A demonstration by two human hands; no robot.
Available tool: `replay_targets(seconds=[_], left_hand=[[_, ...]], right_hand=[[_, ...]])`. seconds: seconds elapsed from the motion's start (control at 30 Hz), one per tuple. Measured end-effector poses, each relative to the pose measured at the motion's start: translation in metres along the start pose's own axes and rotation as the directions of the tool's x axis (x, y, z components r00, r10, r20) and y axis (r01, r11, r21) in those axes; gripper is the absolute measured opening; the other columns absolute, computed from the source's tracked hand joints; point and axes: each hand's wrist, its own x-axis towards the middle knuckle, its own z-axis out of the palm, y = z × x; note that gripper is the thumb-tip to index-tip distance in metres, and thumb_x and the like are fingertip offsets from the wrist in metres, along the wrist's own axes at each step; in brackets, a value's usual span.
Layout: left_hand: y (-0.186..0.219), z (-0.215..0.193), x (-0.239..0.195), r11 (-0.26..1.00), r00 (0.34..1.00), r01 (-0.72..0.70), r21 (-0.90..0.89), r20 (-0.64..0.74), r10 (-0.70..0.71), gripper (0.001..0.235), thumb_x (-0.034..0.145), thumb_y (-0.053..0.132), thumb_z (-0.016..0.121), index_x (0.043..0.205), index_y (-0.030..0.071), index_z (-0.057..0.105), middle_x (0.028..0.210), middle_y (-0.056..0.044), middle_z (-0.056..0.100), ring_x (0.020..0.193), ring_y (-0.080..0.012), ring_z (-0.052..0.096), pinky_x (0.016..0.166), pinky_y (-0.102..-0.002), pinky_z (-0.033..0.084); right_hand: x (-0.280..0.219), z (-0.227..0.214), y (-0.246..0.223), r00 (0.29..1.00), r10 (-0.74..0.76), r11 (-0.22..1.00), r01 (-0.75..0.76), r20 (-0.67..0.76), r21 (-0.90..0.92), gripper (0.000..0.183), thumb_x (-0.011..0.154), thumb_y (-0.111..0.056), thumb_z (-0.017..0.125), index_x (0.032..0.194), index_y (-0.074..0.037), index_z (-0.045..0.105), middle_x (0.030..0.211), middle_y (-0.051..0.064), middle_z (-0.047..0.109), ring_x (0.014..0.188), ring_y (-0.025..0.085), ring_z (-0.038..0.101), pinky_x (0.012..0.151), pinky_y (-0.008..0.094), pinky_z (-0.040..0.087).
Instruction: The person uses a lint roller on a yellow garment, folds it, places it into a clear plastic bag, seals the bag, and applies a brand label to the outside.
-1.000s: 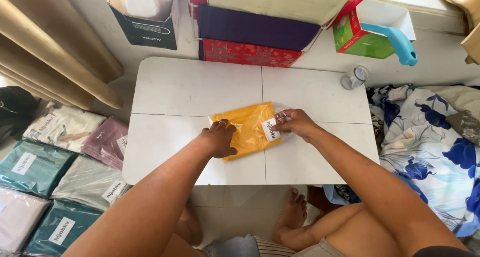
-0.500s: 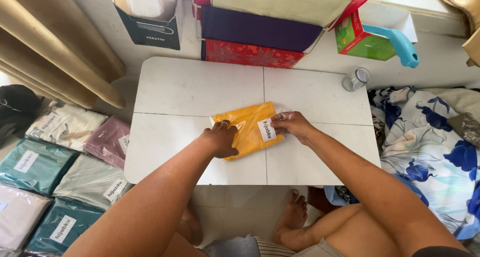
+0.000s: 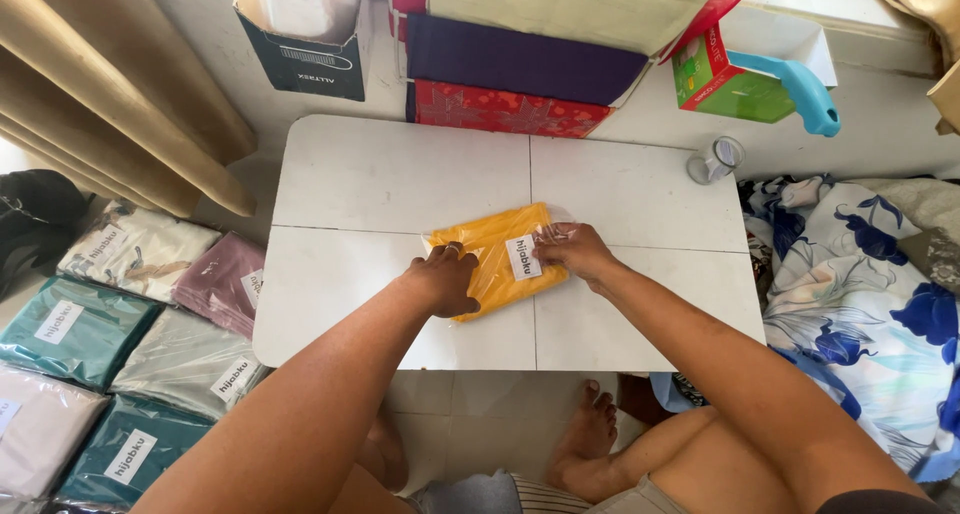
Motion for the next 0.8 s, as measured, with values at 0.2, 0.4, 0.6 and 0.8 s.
replay_targets(seconds=[0.2,0.4,0.6,0.8], left_hand=[[-0.004,0.005,0.003,1.0,1.0,0.009,0.0,0.004,-0.009,0.074,0.086,0.045,0.074,0.151,0.02,0.05,0.161,-0.017,0.04,0.152,-0.0328,0.036,0.11,-0.057,0.044],[-0.012,0.006,-0.001,0.998,0.998,0.043,0.036,0.048,-0.045,0.076,0.087,0.044,0.073,0.154,0.021,0.046,0.165,-0.013,0.034,0.153,-0.0293,0.032,0.107,-0.059,0.046],[-0.014,-0.002,-0.011,1.0,0.998,0.023,0.007,0.067,-0.024,0.075,0.088,0.042,0.075,0.153,0.016,0.048,0.164,-0.017,0.036,0.151,-0.0333,0.038,0.109,-0.058,0.046],[-0.01,-0.004,-0.013,0.999,0.996,0.04,-0.01,0.08,-0.039,0.073,0.088,0.039,0.076,0.152,0.016,0.049,0.163,-0.017,0.036,0.149,-0.035,0.04,0.108,-0.057,0.048]], right_hand=[[-0.004,0.005,-0.005,0.998,0.021,1.0,-0.022,0.067,0.015,0.045,0.082,0.003,0.077,0.126,0.002,0.068,0.104,0.021,0.076,0.086,0.021,0.074,0.08,0.032,0.061],[-0.001,-0.029,-0.016,0.984,0.062,0.998,-0.058,0.165,-0.028,0.051,0.081,-0.006,0.083,0.128,0.004,0.064,0.105,0.02,0.076,0.092,0.026,0.077,0.084,0.033,0.061],[-0.013,-0.074,-0.028,0.957,0.141,0.966,-0.077,0.253,-0.246,0.059,0.075,0.005,0.083,0.131,0.005,0.064,0.109,0.019,0.076,0.096,0.025,0.074,0.088,0.032,0.058],[0.003,-0.099,-0.017,0.981,0.057,0.954,0.0,0.184,-0.3,0.059,0.074,0.008,0.085,0.13,0.001,0.066,0.106,0.021,0.076,0.098,0.028,0.073,0.088,0.036,0.059]])
